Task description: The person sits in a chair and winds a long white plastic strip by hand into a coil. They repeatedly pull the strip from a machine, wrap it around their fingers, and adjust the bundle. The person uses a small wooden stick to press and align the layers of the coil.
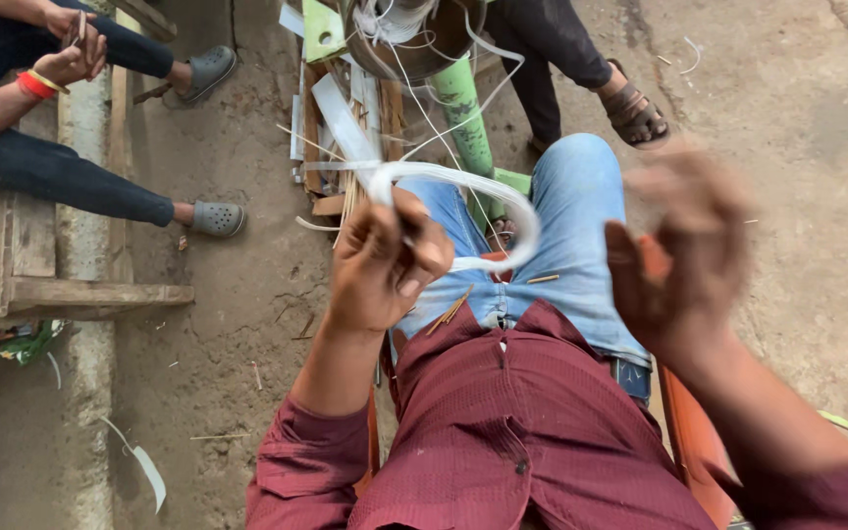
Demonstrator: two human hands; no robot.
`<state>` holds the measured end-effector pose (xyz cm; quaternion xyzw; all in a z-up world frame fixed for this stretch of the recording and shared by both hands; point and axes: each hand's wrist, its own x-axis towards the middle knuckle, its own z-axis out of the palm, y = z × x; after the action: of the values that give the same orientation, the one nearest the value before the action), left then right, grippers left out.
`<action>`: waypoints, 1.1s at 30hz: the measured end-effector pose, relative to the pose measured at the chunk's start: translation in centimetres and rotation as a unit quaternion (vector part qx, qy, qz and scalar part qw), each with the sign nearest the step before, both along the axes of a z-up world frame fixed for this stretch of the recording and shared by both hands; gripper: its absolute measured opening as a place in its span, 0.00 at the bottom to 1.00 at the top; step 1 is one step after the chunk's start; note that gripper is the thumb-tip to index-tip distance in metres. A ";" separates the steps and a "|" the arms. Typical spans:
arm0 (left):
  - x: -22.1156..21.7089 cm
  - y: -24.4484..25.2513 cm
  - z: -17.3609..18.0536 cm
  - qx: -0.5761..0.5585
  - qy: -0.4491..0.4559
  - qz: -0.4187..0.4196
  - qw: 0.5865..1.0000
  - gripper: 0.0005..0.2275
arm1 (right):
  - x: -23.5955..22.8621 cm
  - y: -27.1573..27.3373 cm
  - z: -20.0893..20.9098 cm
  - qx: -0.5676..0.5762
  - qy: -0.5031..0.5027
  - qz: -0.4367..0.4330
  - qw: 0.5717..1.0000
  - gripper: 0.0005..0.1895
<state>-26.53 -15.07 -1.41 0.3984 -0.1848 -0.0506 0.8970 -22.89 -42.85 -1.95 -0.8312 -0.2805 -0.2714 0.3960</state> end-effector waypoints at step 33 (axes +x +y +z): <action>2.0 2.8 0.8 0.020 -0.084 -0.099 0.991 0.26 | 6.4 9.7 5.4 -0.053 -0.004 0.313 0.948 0.14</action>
<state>-24.49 -12.27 -0.62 0.3987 -0.2969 -0.1092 0.8608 -16.52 -33.13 3.41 -0.7205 -0.5421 -0.1220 0.4149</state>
